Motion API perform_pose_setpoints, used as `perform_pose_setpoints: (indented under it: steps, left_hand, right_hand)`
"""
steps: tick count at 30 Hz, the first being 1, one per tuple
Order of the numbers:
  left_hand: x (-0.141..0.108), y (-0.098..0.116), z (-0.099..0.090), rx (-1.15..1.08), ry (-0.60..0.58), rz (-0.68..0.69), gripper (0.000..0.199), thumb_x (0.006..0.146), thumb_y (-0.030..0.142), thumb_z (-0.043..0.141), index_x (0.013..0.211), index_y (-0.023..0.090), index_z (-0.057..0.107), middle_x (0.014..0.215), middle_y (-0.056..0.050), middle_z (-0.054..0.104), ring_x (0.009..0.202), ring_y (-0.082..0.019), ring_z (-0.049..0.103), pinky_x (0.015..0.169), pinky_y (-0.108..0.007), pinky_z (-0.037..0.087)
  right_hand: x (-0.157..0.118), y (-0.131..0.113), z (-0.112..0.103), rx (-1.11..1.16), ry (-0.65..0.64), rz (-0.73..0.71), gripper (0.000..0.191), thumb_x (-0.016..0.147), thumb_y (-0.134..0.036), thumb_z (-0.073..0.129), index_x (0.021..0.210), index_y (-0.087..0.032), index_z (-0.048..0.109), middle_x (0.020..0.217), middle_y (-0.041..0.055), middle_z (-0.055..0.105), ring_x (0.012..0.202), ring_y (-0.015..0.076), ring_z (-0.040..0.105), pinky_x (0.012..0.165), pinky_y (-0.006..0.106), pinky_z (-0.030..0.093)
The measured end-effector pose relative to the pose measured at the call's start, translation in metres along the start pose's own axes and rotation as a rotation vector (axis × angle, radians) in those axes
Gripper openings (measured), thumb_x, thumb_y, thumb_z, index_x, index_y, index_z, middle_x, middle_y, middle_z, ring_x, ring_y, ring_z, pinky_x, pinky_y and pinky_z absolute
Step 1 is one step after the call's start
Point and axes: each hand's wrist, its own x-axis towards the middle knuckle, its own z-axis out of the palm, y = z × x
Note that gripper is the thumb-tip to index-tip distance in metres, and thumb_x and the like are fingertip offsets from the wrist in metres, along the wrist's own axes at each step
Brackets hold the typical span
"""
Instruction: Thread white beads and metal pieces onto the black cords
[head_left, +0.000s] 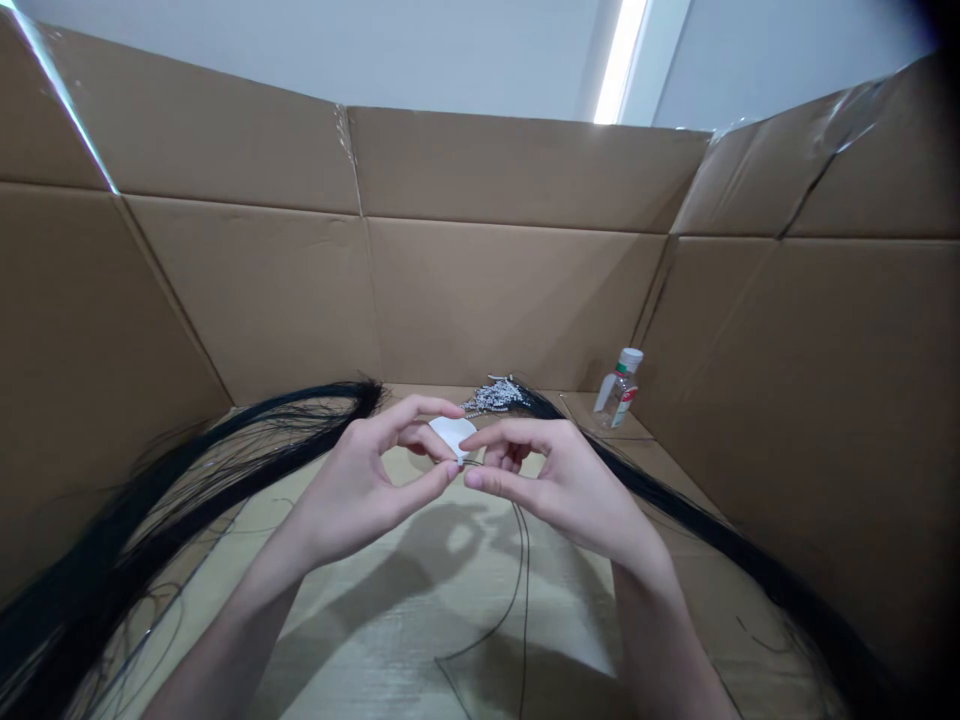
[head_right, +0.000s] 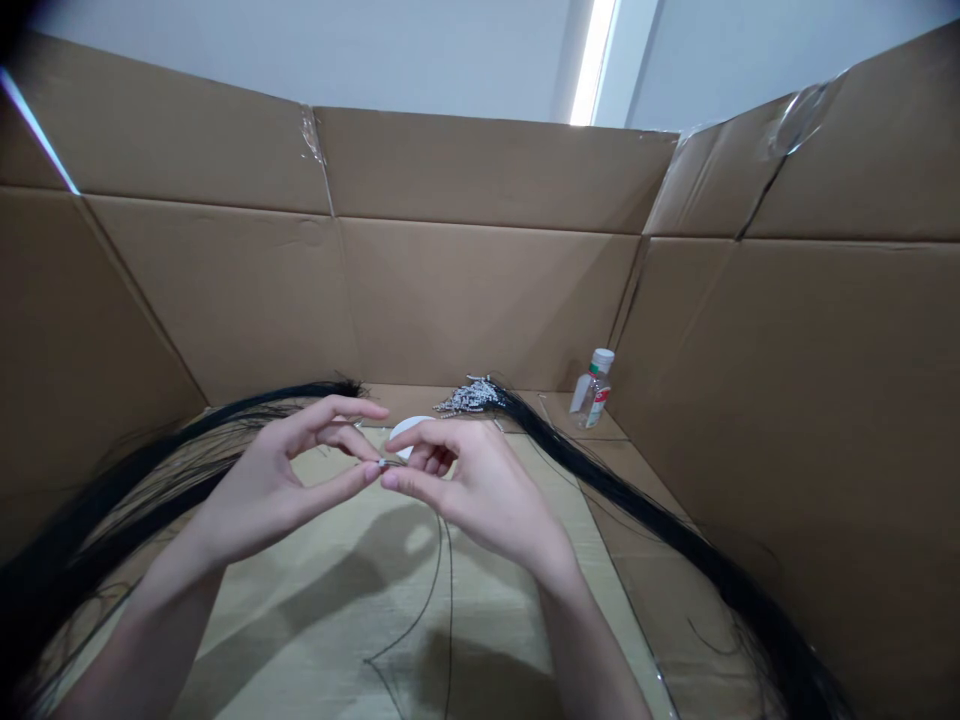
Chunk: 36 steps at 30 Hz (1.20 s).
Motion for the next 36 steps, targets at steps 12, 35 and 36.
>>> perform_pose_setpoints:
  steps: [12,35,36]
  left_hand:
    - [0.0,0.0,0.001,0.011,0.022,-0.001,0.035,0.095,0.035,0.075,0.127,0.031,0.061,0.087,0.007,0.079,0.095,-0.015,0.074,0.099,-0.03,0.05]
    - [0.005,-0.021,-0.011,0.261,0.054,-0.139,0.048,0.095,0.054,0.069,0.135,0.031,0.057,0.092,0.002,0.081,0.092,-0.024,0.076,0.072,-0.031,0.051]
    - [0.005,-0.022,-0.011,0.264,0.055,-0.14,0.048,0.095,0.054,0.069,0.135,0.031,0.057,0.09,0.002,0.08,0.091,-0.024,0.076,0.069,-0.031,0.049]
  right_hand:
    - [0.004,0.006,0.0,0.127,-0.031,0.024,0.008,0.093,-0.021,0.075,0.085,-0.019,0.072,0.081,-0.0033,0.069,0.073,0.0098,0.057,0.065,0.023,0.042]
    - [0.025,0.032,0.043,0.493,-0.069,0.192,0.029,0.099,-0.045,0.07,0.105,-0.016,0.069,0.081,0.0034,0.07,0.065,0.0127,0.068,0.063,0.026,0.059]
    - [0.025,0.033,0.042,0.501,-0.056,0.208,0.029,0.099,-0.044,0.071,0.103,-0.015,0.069,0.082,0.0043,0.071,0.066,0.0126,0.069,0.062,0.024,0.059]
